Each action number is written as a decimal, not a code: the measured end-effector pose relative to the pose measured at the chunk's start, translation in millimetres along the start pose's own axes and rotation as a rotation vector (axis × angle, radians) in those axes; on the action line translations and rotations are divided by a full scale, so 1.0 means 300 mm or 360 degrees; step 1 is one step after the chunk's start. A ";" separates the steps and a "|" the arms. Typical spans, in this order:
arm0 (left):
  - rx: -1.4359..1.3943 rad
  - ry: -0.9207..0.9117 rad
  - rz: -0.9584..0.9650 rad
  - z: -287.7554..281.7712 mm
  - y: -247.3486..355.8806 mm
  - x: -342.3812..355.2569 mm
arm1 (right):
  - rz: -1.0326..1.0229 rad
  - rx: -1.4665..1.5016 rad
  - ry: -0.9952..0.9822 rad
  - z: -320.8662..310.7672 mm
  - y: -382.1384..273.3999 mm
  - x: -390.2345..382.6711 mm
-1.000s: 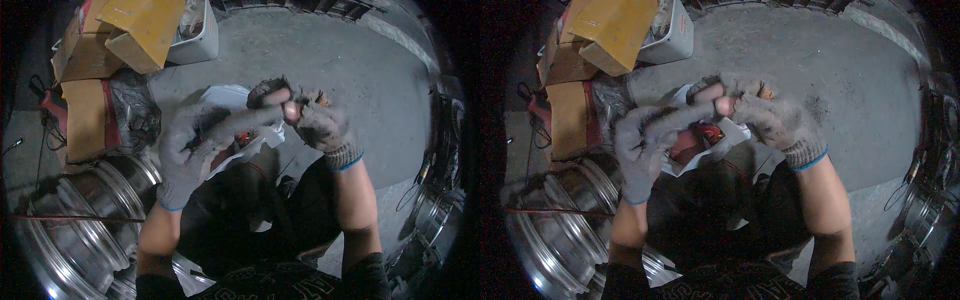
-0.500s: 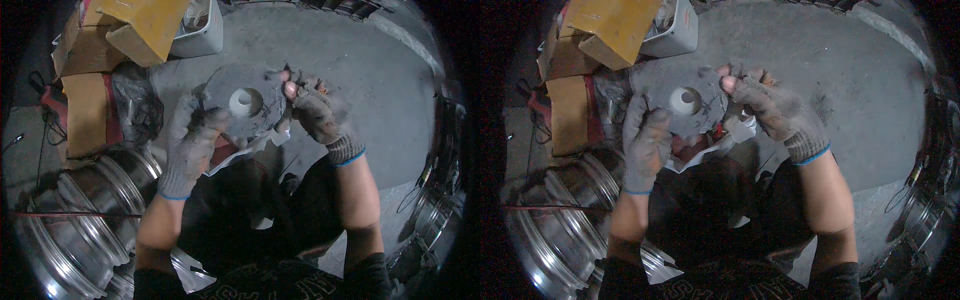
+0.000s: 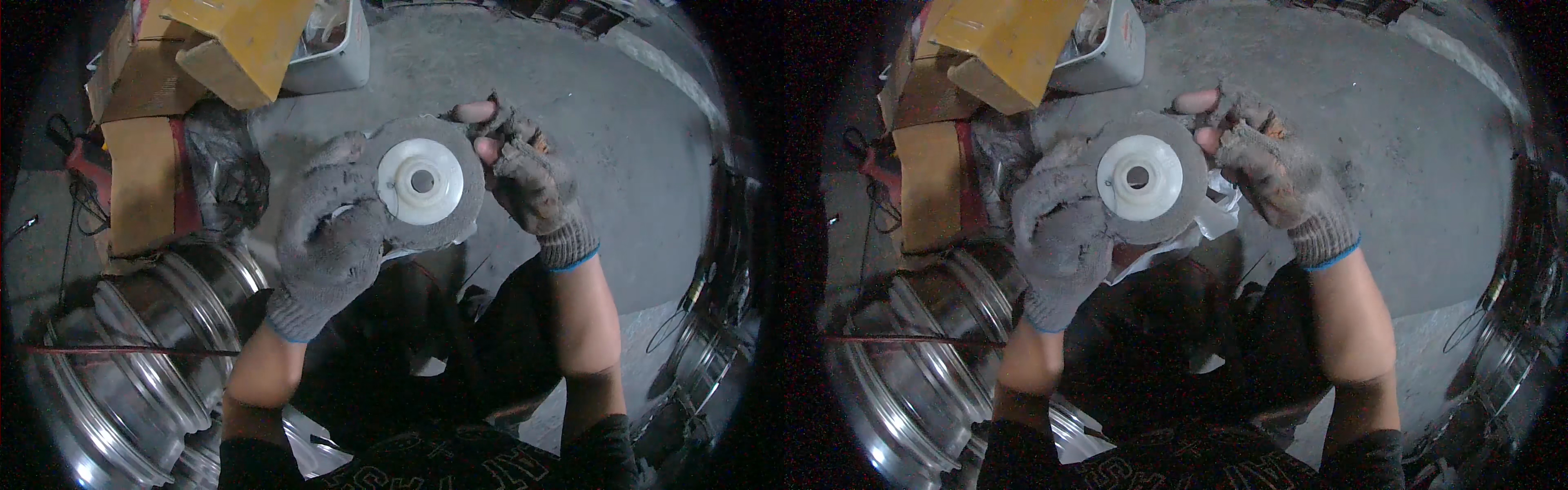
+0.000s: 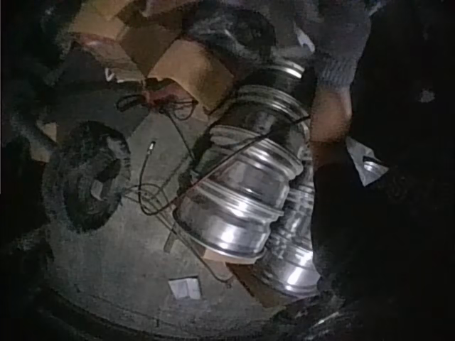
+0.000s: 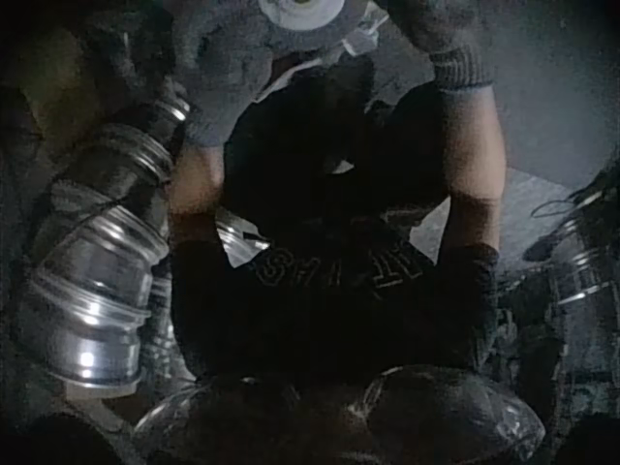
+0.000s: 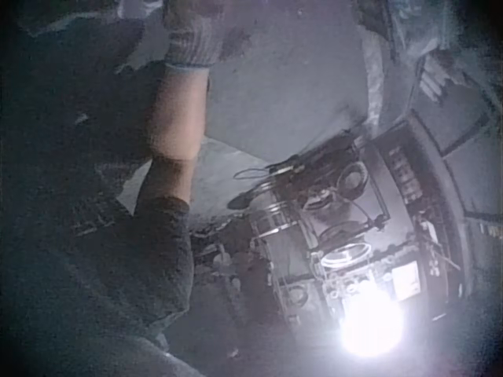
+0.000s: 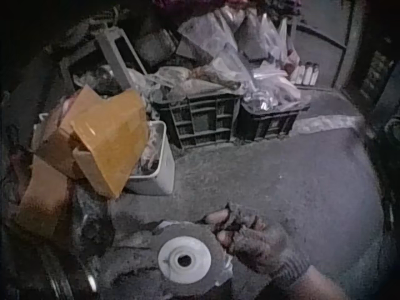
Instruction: The person uses a handheld power polisher to smooth the surfaces and spokes of two metal wheels, then sets the tool down to search through a plastic bag on the floor.
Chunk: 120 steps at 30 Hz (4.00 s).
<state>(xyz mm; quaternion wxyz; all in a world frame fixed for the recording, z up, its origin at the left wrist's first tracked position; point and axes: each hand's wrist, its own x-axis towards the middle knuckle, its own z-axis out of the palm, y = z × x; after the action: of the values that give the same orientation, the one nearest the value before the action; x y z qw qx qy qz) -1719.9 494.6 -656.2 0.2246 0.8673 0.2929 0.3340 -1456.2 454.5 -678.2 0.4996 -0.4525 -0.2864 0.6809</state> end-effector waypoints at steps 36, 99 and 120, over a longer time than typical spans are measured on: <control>0.0989 -0.1200 -0.0291 0.212 -0.198 -0.211 | -0.0169 -0.0990 0.0141 -0.087 0.135 0.161; 0.1005 -0.1446 -0.0363 0.221 -0.252 -0.189 | -0.0243 -0.1441 0.0083 -0.047 0.052 0.138; 0.1219 -0.0868 -0.1066 -0.145 -0.427 -0.263 | -0.0245 -0.0914 -0.0306 -0.065 0.182 0.273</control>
<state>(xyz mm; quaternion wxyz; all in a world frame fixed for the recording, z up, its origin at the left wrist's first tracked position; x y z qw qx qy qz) -1844.4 544.5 -737.1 0.0553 0.8014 0.5832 -0.1208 -1469.1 511.7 -759.3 0.3720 -0.4856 -0.5464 0.5720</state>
